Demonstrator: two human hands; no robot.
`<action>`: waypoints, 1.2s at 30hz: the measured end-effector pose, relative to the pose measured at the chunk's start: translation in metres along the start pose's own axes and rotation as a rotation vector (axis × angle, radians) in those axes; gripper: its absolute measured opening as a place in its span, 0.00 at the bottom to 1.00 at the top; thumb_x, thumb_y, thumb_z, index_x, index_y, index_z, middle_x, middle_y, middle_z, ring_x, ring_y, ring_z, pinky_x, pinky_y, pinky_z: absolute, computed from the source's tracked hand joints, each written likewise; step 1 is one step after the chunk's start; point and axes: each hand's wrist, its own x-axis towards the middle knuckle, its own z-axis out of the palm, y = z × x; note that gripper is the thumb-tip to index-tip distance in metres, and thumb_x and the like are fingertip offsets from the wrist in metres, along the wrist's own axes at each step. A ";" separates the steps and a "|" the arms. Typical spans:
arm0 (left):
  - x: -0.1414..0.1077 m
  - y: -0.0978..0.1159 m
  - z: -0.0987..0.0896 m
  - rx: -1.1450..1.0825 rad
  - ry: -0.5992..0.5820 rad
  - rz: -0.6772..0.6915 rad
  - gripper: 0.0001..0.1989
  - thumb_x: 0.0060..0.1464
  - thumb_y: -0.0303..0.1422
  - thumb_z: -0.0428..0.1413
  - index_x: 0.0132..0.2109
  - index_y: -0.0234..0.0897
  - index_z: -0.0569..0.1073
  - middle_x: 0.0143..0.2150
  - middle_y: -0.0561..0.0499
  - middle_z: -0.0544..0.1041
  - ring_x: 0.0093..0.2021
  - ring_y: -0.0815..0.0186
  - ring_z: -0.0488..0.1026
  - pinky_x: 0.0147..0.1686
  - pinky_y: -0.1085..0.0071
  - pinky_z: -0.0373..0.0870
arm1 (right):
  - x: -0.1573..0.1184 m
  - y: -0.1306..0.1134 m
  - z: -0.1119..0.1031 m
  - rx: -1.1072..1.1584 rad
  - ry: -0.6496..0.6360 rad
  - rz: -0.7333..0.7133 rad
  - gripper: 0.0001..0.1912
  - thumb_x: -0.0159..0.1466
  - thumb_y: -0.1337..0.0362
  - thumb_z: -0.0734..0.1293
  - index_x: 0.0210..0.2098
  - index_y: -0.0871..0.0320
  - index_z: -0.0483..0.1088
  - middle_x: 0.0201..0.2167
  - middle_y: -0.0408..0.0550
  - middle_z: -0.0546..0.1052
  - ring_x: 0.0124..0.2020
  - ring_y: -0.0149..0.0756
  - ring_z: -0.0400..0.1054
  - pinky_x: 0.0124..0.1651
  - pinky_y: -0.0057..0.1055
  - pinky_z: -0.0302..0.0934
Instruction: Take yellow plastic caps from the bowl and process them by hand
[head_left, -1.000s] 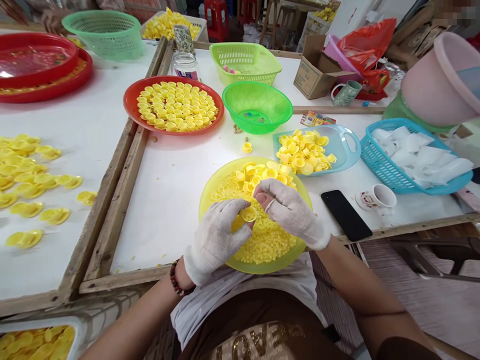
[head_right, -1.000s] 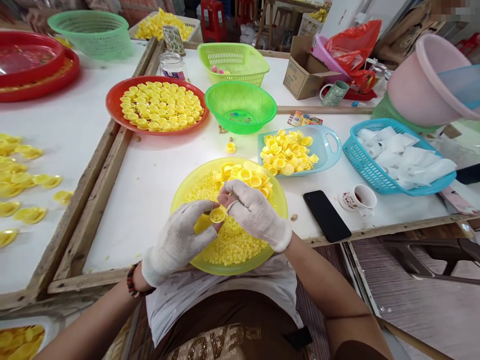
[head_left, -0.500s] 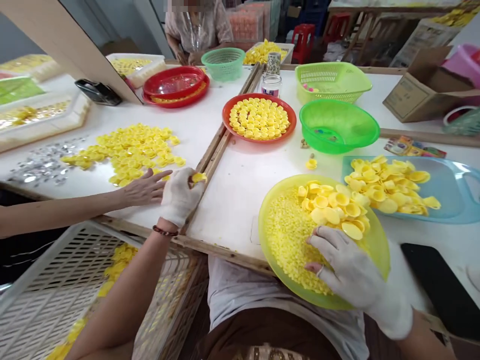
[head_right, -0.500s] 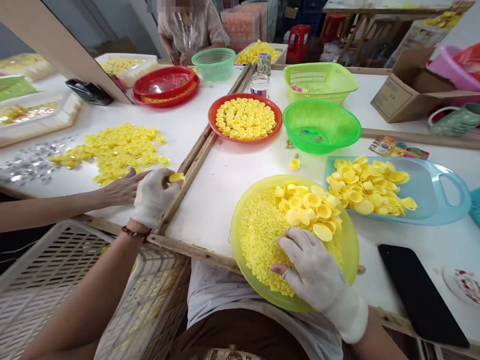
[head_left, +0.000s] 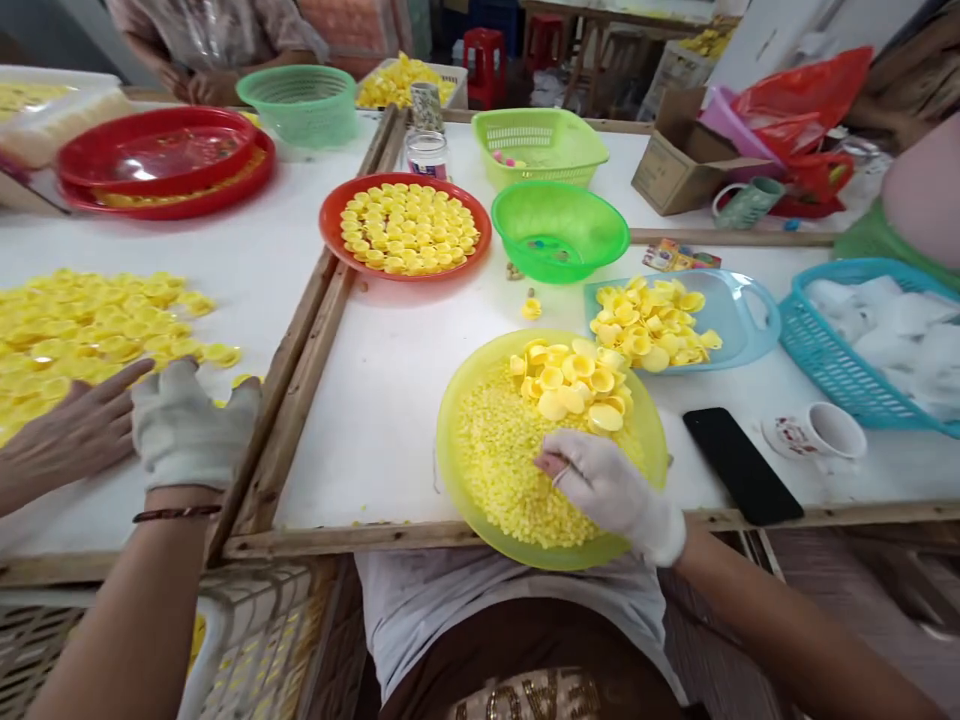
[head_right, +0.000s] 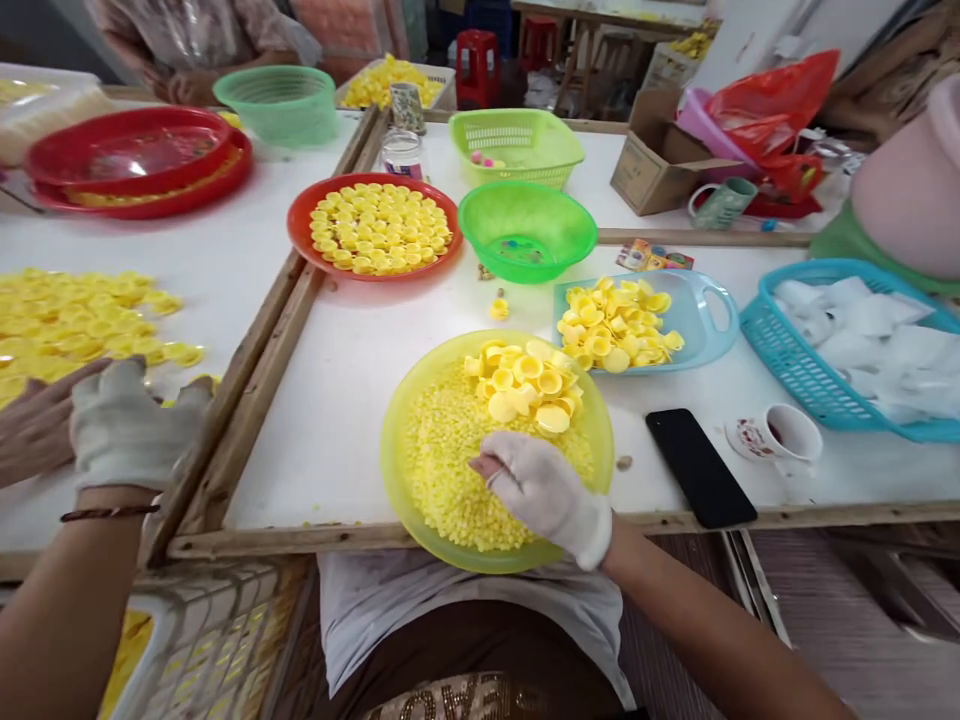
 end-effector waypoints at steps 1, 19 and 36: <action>-0.004 0.024 0.004 -0.008 0.068 0.087 0.13 0.58 0.41 0.57 0.44 0.36 0.73 0.33 0.51 0.71 0.51 0.50 0.71 0.48 0.57 0.69 | 0.004 -0.002 -0.002 0.229 0.037 0.103 0.13 0.71 0.56 0.62 0.32 0.56 0.66 0.26 0.41 0.67 0.27 0.30 0.59 0.30 0.30 0.54; -0.040 0.231 0.065 -0.243 -0.531 0.707 0.12 0.64 0.39 0.55 0.39 0.35 0.75 0.34 0.46 0.77 0.35 0.62 0.74 0.38 0.65 0.71 | 0.018 -0.011 -0.011 1.342 0.176 0.301 0.16 0.67 0.51 0.69 0.33 0.57 0.66 0.24 0.36 0.66 0.17 0.18 0.52 0.19 0.18 0.43; -0.114 0.232 0.046 -1.124 -1.116 -0.103 0.17 0.56 0.44 0.58 0.43 0.34 0.78 0.37 0.46 0.79 0.39 0.59 0.77 0.38 0.64 0.79 | 0.064 -0.046 0.002 1.139 0.527 -0.116 0.19 0.67 0.50 0.68 0.31 0.54 0.60 0.26 0.36 0.65 0.19 0.22 0.58 0.22 0.23 0.52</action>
